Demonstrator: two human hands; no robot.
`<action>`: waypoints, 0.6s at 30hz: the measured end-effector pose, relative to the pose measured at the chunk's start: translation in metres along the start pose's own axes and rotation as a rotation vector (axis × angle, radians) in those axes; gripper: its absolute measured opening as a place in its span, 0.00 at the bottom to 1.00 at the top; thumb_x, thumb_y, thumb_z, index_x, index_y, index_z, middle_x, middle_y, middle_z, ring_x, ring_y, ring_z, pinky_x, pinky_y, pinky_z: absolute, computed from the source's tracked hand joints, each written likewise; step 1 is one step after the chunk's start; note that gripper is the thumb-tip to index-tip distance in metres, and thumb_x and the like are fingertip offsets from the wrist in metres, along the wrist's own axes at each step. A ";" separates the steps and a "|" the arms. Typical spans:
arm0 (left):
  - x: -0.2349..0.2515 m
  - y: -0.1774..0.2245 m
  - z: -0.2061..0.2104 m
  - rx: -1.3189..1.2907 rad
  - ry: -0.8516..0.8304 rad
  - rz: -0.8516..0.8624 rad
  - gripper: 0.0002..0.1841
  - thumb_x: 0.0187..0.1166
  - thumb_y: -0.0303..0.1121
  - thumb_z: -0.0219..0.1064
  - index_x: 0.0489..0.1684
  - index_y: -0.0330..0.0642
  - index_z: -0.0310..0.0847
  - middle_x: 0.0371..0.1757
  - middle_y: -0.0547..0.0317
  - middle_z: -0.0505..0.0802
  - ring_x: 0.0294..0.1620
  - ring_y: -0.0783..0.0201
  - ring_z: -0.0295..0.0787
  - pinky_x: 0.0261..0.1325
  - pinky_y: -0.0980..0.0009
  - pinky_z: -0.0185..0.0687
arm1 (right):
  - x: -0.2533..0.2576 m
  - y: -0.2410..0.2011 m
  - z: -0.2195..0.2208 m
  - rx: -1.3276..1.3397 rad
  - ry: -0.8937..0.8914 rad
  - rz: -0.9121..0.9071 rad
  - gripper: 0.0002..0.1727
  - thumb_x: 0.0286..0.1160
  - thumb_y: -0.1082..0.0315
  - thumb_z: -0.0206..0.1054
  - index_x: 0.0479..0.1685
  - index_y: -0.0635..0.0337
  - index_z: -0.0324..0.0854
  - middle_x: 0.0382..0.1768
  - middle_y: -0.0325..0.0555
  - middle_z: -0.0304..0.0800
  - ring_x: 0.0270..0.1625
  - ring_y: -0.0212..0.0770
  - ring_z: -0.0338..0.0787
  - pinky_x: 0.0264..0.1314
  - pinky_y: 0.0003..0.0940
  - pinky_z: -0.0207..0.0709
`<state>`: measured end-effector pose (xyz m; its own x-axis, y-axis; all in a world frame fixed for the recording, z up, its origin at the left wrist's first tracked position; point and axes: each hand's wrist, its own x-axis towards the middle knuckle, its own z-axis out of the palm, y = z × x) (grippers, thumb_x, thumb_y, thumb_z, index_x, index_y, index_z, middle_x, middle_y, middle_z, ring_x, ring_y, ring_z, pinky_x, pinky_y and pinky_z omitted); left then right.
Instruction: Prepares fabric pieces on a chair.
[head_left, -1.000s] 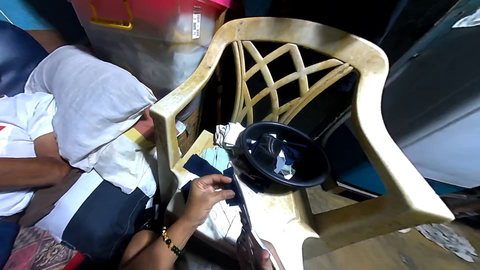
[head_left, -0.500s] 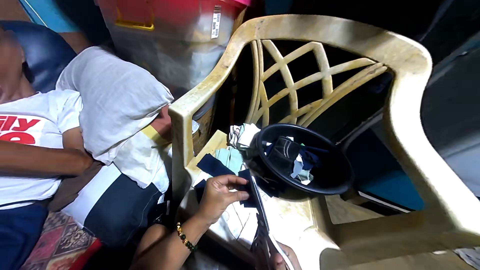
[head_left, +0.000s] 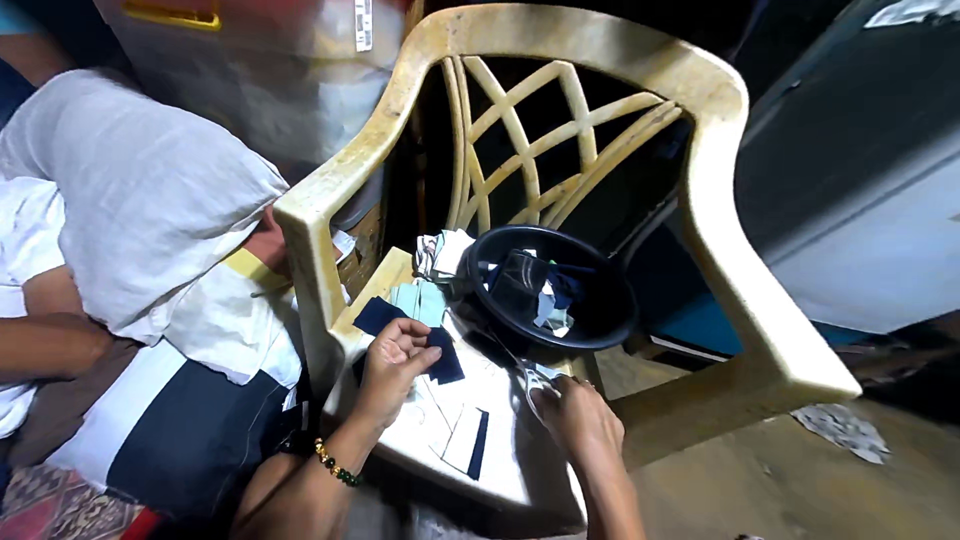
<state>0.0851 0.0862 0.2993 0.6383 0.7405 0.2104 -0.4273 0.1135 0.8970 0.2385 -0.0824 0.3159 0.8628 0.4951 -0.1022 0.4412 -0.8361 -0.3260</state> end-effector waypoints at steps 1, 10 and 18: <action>-0.001 0.000 0.001 -0.001 -0.010 -0.008 0.15 0.70 0.12 0.66 0.52 0.34 0.74 0.39 0.61 0.93 0.38 0.71 0.92 0.43 0.74 0.89 | 0.005 0.001 0.003 -0.011 0.011 -0.007 0.21 0.79 0.61 0.71 0.59 0.72 0.86 0.65 0.72 0.84 0.70 0.70 0.82 0.67 0.68 0.73; -0.013 -0.006 0.013 0.066 -0.128 0.020 0.17 0.70 0.13 0.64 0.57 0.31 0.73 0.47 0.61 0.90 0.42 0.74 0.90 0.45 0.76 0.87 | 0.002 0.015 0.023 0.315 0.507 -0.574 0.16 0.68 0.73 0.70 0.52 0.75 0.89 0.54 0.75 0.87 0.60 0.74 0.86 0.61 0.65 0.79; -0.021 -0.007 0.023 0.045 -0.141 -0.066 0.19 0.71 0.12 0.63 0.60 0.32 0.70 0.45 0.59 0.93 0.38 0.73 0.91 0.40 0.78 0.86 | -0.025 -0.012 0.043 0.518 0.588 -1.030 0.03 0.75 0.67 0.69 0.37 0.52 0.88 0.53 0.54 0.86 0.67 0.41 0.81 0.75 0.26 0.70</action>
<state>0.0897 0.0551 0.2972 0.7491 0.6315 0.1999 -0.3542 0.1268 0.9265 0.2010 -0.0742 0.2816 0.2212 0.5646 0.7952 0.9312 0.1198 -0.3441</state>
